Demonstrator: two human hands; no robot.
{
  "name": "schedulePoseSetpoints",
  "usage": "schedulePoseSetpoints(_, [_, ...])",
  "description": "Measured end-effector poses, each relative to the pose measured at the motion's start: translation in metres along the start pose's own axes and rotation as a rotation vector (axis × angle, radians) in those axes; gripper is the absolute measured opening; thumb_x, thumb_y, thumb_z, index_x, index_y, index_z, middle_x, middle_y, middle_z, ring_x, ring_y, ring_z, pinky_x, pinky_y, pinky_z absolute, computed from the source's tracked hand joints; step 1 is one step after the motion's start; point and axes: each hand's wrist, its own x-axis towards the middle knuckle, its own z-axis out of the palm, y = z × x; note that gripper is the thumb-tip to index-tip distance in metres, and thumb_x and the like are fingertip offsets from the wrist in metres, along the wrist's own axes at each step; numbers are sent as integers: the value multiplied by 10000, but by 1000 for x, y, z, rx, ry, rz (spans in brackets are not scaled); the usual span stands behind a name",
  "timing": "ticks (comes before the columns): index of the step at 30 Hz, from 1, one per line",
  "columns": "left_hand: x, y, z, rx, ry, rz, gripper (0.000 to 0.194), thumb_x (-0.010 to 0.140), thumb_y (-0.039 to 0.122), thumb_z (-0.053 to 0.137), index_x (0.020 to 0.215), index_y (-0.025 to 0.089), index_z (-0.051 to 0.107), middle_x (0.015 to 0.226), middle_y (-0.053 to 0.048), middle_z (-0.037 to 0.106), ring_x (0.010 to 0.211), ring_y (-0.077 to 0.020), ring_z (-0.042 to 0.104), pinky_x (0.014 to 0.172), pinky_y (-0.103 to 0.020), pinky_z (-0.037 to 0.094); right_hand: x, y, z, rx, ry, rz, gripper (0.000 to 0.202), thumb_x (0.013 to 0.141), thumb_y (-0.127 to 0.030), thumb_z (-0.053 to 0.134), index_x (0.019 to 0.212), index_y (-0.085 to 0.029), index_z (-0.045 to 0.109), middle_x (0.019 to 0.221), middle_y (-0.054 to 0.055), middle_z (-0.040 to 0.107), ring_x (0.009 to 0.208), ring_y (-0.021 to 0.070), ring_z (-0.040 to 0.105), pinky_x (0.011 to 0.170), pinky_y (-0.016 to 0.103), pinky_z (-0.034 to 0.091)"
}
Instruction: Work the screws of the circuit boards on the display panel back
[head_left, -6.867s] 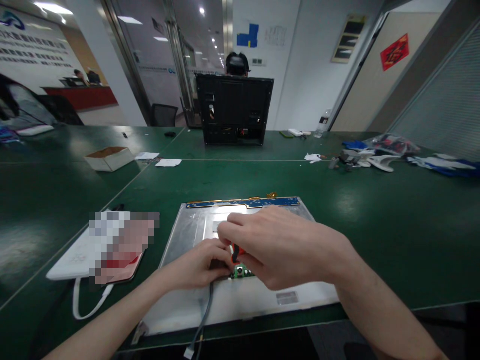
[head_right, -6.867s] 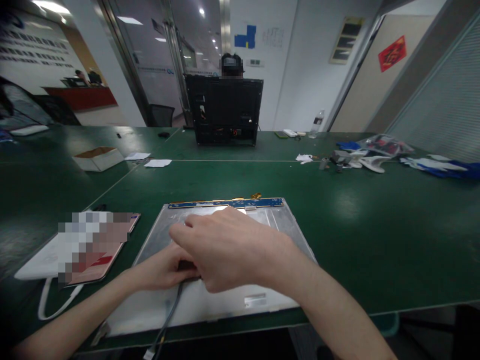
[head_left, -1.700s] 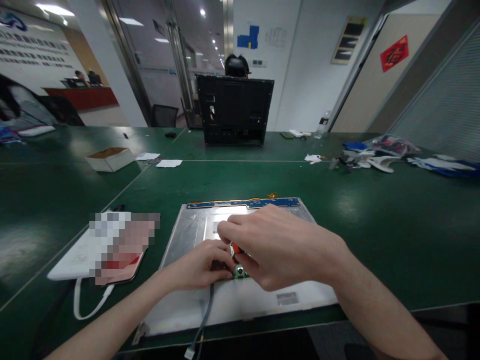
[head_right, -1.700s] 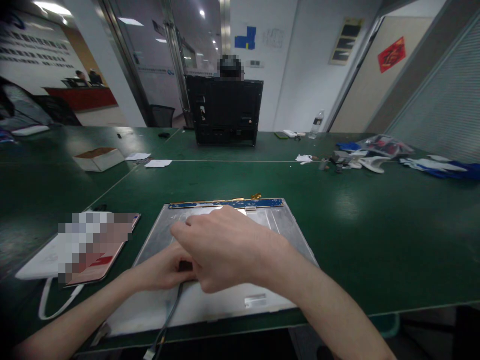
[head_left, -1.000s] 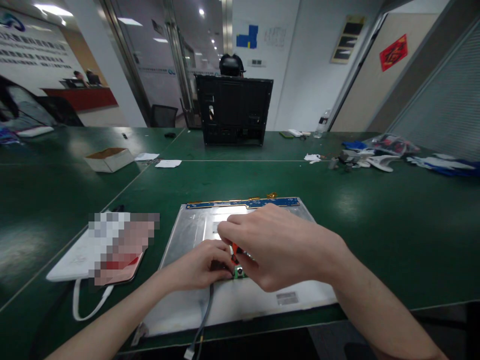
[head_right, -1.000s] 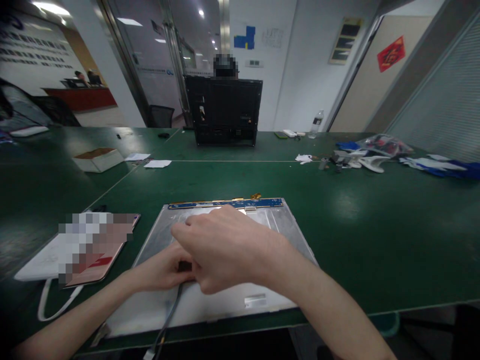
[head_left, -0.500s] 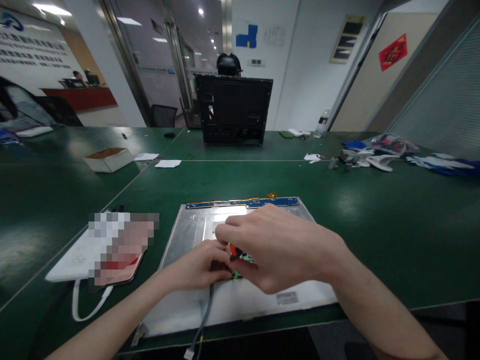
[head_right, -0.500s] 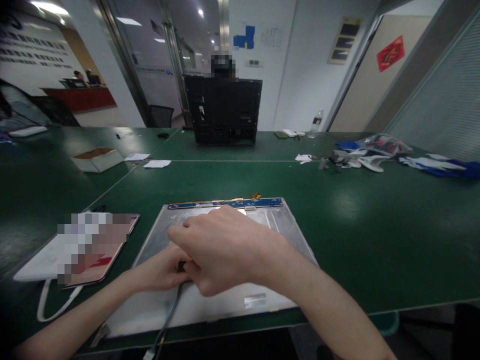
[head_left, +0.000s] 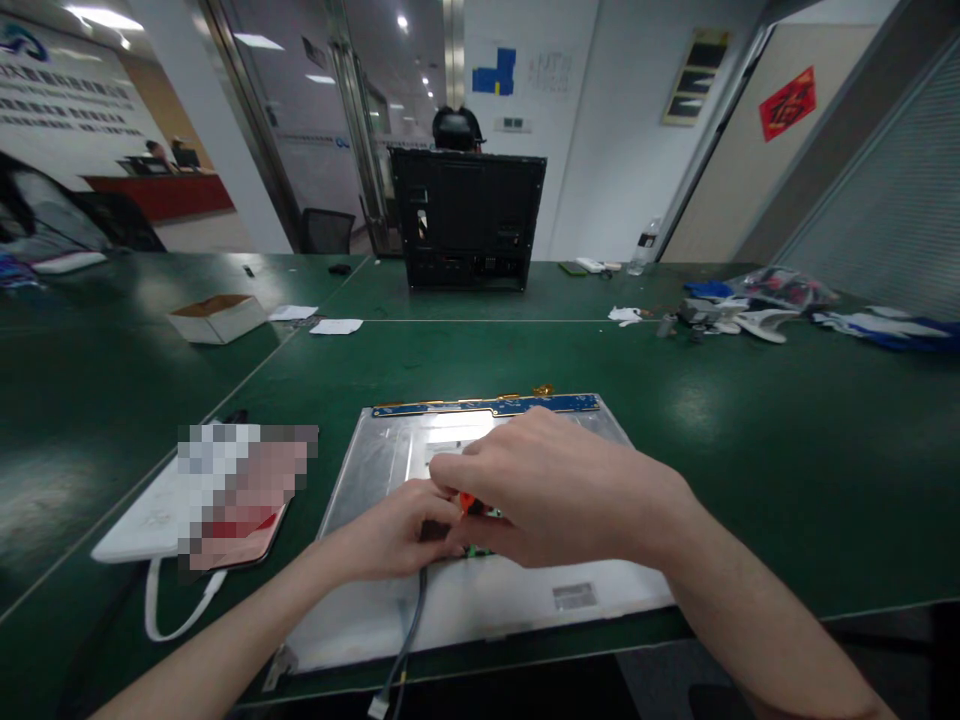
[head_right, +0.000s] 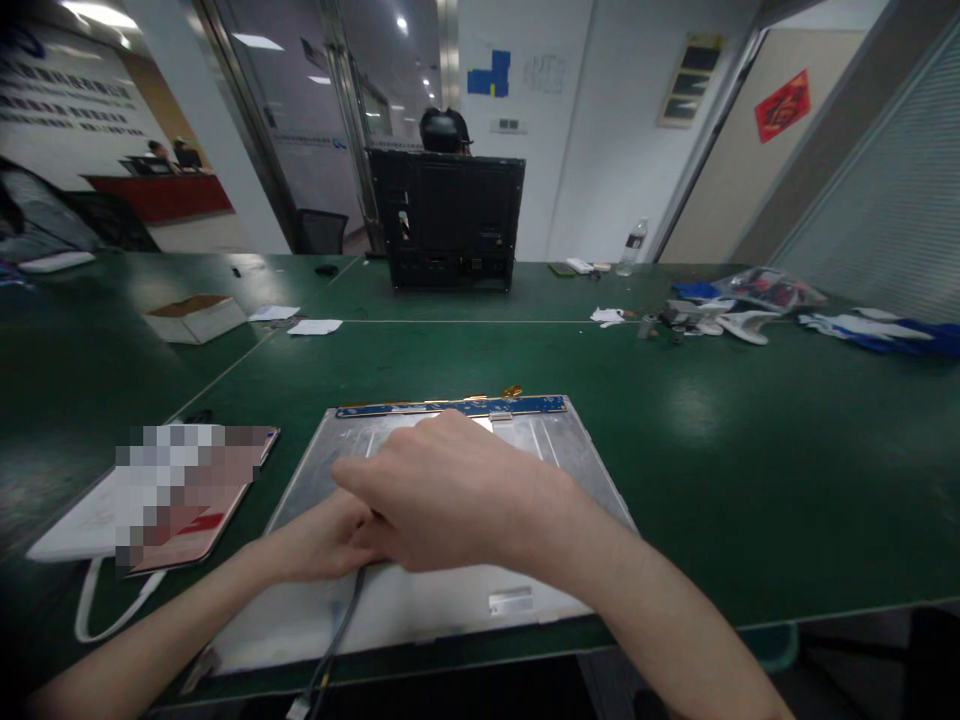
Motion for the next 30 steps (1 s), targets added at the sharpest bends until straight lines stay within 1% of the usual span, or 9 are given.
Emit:
schedulePoseSetpoints(4, [0,1,1,-42,-10,0,100,848,143,577,839,164,674,766,1,657,690,-146,582,616,-228,442,-3,-1,-1,50,-12,-71,125,787,-218,588,898,-173,549,829,18,641,625,122,476,500,279,225])
schedulePoseSetpoints(6, [-1,1,1,-51,-13,-12,112,846,129,573,868,170,676,784,1,665,701,-147,587,627,-230,446,-4,-2,-1,41,-9,-81,133,774,-186,580,901,-173,543,847,16,638,612,117,452,495,280,221])
schedulePoseSetpoints(10, [-2,0,1,-23,-13,-25,83,818,112,601,812,166,663,765,3,661,706,-154,594,623,-232,436,-1,-1,-1,16,-3,-48,56,859,-208,545,907,-183,557,805,11,635,602,115,454,503,274,223])
schedulePoseSetpoints(13, [-2,-1,0,-1,-29,-35,96,808,103,592,752,156,649,754,-1,656,691,-153,587,611,-231,430,1,0,-1,2,8,-25,91,901,-253,533,870,-195,595,709,-2,612,584,116,466,498,275,209])
schedulePoseSetpoints(16, [-1,-1,1,19,-6,-28,106,810,122,580,735,149,650,772,-15,656,708,-160,580,614,-232,435,2,0,0,-16,13,-14,119,893,-272,547,839,-194,620,678,-3,611,575,121,479,487,280,196])
schedulePoseSetpoints(19, [0,-2,2,16,28,11,135,829,151,577,725,149,661,759,-17,644,709,-154,565,608,-222,428,0,0,1,9,4,-29,95,841,-264,578,839,-175,611,738,13,646,592,127,504,487,277,216])
schedulePoseSetpoints(23, [-1,-1,2,-6,40,34,96,807,119,602,761,158,676,790,-9,655,733,-150,575,643,-220,439,-2,-1,0,12,4,-46,84,780,-213,577,846,-163,577,801,31,662,592,131,501,479,277,238])
schedulePoseSetpoints(27, [-1,0,1,-11,7,4,102,813,110,600,837,166,682,787,-5,666,717,-156,591,645,-232,444,-1,-3,1,-6,14,-40,73,820,-213,564,880,-172,552,790,20,654,585,127,492,479,274,236])
schedulePoseSetpoints(30, [-1,1,-1,-35,-5,11,102,814,109,599,819,172,679,827,-10,679,743,-167,604,661,-244,442,1,-3,2,-49,35,-10,76,891,-255,531,897,-186,563,735,9,640,565,121,487,483,279,204])
